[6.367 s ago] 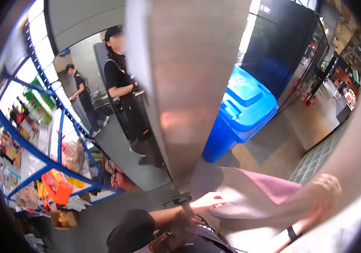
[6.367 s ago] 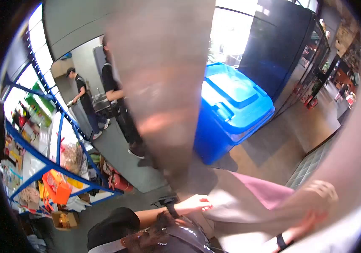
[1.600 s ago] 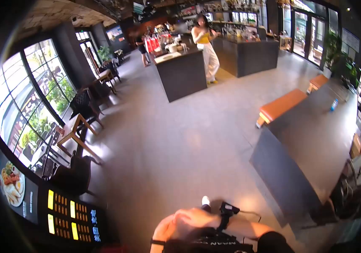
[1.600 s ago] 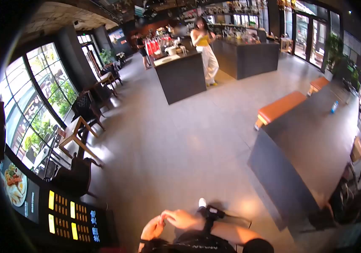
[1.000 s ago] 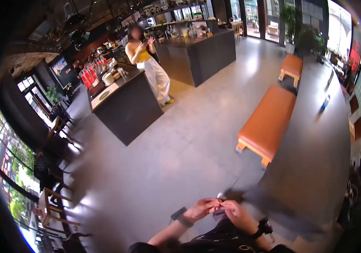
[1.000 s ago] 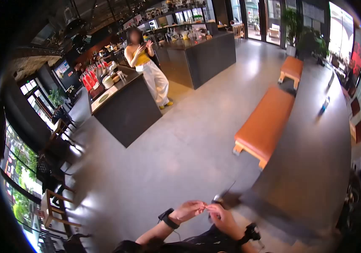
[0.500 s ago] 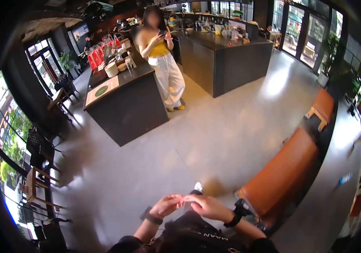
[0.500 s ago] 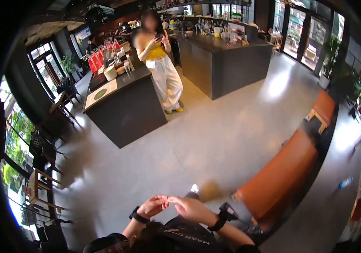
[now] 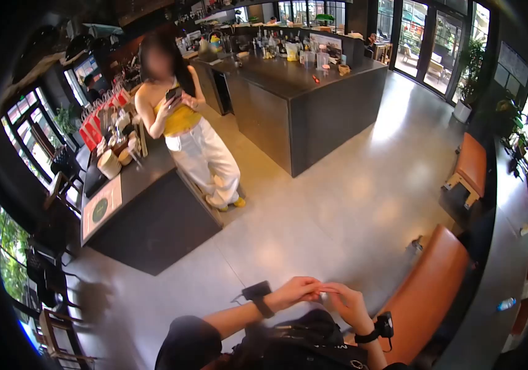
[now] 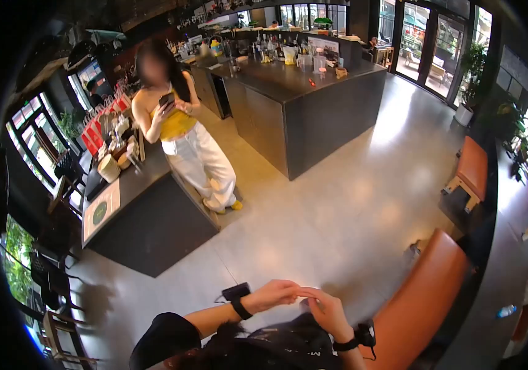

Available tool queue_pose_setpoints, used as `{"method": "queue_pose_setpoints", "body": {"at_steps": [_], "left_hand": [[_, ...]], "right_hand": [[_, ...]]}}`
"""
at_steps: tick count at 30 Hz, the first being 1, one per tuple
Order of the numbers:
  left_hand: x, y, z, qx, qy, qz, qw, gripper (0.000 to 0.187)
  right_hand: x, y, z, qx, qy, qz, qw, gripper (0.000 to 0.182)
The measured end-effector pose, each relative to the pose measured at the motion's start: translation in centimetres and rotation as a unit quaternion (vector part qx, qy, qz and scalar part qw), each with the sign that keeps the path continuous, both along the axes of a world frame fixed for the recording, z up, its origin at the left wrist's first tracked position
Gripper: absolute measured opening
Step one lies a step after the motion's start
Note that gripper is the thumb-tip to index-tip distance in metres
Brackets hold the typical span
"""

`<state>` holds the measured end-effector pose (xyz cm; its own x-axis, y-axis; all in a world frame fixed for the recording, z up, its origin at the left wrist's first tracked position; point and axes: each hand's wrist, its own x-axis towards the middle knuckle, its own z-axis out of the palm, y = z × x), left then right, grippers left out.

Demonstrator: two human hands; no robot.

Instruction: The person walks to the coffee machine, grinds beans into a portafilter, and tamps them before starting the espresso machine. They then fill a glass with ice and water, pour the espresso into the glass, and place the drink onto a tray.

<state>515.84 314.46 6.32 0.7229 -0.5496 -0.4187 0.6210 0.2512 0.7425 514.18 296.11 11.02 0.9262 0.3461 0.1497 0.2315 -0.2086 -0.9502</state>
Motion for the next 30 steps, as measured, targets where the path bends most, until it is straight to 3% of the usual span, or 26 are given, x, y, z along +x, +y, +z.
{"method": "queue_pose_setpoints", "body": {"at_steps": [5,6,8,14,16,18,21,23,24,26,30], "left_hand": [[15.9,-1.2,-2.4,0.034,-0.094,0.125,0.987,0.026],[18.2,-1.0,-2.7,0.052,-0.111,0.169,0.978,0.027],[23.2,0.6,-3.6,0.098,-0.126,0.230,0.960,0.029],[37.1,8.5,1.9,0.211,-0.126,0.282,0.927,0.024],[41.4,10.9,3.8,0.216,-0.113,0.312,0.918,0.022],[45.2,13.1,2.0,0.200,-0.107,0.340,0.913,0.021],[52.0,17.6,-1.6,0.130,-0.063,0.398,0.906,0.019],[57.7,21.3,-2.0,0.182,-0.040,0.399,0.898,0.018],[60.3,23.6,-2.7,0.150,-0.098,0.397,0.900,0.018],[66.5,27.0,-0.9,0.123,-0.116,0.367,0.915,0.021],[78.4,34.2,4.3,0.277,-0.194,0.297,0.893,0.023]], "right_hand": [[15.4,1.3,-5.6,0.087,-0.020,-0.110,0.990,0.025],[18.9,1.6,-6.2,0.120,-0.009,-0.073,0.990,0.025],[27.2,2.2,-5.7,0.046,-0.020,0.024,0.998,0.024],[48.2,8.4,0.3,-0.008,0.100,0.316,0.943,0.027],[53.4,10.9,0.6,-0.026,0.098,0.369,0.924,0.027],[59.2,13.9,-0.1,-0.065,0.069,0.406,0.909,0.026],[65.9,19.2,-3.3,0.019,0.169,0.392,0.904,0.026],[69.0,22.9,-6.1,0.116,0.203,0.358,0.904,0.031],[70.8,24.5,-5.5,0.127,0.225,0.368,0.893,0.037],[74.8,26.2,-2.5,0.096,0.245,0.374,0.889,0.039],[86.1,33.2,2.0,0.029,0.157,0.373,0.914,0.040]]}}
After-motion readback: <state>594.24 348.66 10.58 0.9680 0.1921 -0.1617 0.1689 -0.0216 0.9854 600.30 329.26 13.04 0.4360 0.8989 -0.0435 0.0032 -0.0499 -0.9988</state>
